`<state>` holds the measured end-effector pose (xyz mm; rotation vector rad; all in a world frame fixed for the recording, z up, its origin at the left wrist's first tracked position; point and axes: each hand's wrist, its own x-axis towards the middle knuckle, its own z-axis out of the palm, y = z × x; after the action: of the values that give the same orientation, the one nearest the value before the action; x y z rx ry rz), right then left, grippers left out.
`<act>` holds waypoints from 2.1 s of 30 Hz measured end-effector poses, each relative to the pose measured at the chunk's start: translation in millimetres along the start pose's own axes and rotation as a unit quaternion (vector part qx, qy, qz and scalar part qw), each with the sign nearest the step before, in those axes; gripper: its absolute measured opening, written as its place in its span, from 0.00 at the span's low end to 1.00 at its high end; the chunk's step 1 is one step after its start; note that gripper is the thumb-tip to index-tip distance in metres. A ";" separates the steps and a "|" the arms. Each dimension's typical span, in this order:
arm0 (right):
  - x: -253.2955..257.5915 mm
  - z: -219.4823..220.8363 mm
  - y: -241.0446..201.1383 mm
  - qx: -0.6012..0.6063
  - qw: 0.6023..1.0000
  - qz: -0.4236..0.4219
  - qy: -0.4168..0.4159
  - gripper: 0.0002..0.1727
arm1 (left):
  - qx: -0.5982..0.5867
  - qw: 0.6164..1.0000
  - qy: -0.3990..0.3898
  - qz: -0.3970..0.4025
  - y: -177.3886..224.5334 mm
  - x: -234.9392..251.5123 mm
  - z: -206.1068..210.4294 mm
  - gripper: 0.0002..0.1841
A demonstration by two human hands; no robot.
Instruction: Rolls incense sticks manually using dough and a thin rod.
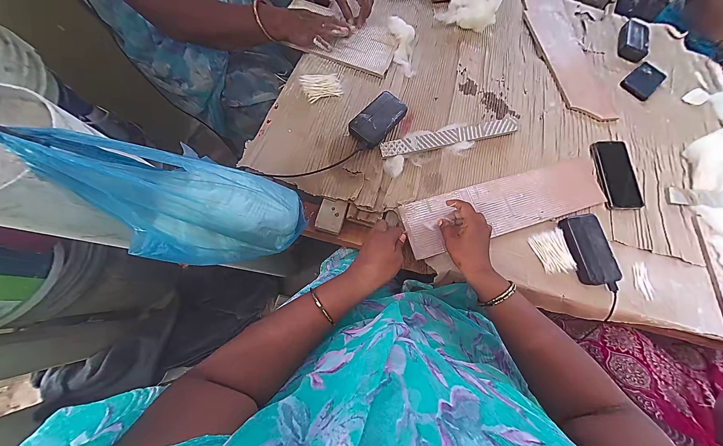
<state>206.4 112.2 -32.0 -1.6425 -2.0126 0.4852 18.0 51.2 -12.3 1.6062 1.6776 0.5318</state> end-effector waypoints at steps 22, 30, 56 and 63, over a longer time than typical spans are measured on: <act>21.4 3.1 6.7 -0.162 0.945 -0.232 -0.163 0.32 | 0.235 0.962 -0.089 -0.104 31.6 12.5 -5.6 0.18; -28.8 -28.5 40.9 -0.209 0.903 -0.283 -0.248 0.44 | 0.198 0.967 -0.147 -0.058 11.3 2.2 -1.7 0.21; -50.3 -42.7 40.2 -0.192 0.897 -0.294 -0.267 0.47 | 0.152 0.973 -0.174 -0.021 3.6 0.6 -9.2 0.19; -26.4 -39.7 33.2 -0.195 0.949 -0.236 -0.083 0.44 | 0.134 0.986 -0.098 0.004 2.0 5.3 -16.5 0.17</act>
<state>260.0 92.1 -22.2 -1.2742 -2.6549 0.0491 7.4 59.8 -1.5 1.7906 1.6465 0.1482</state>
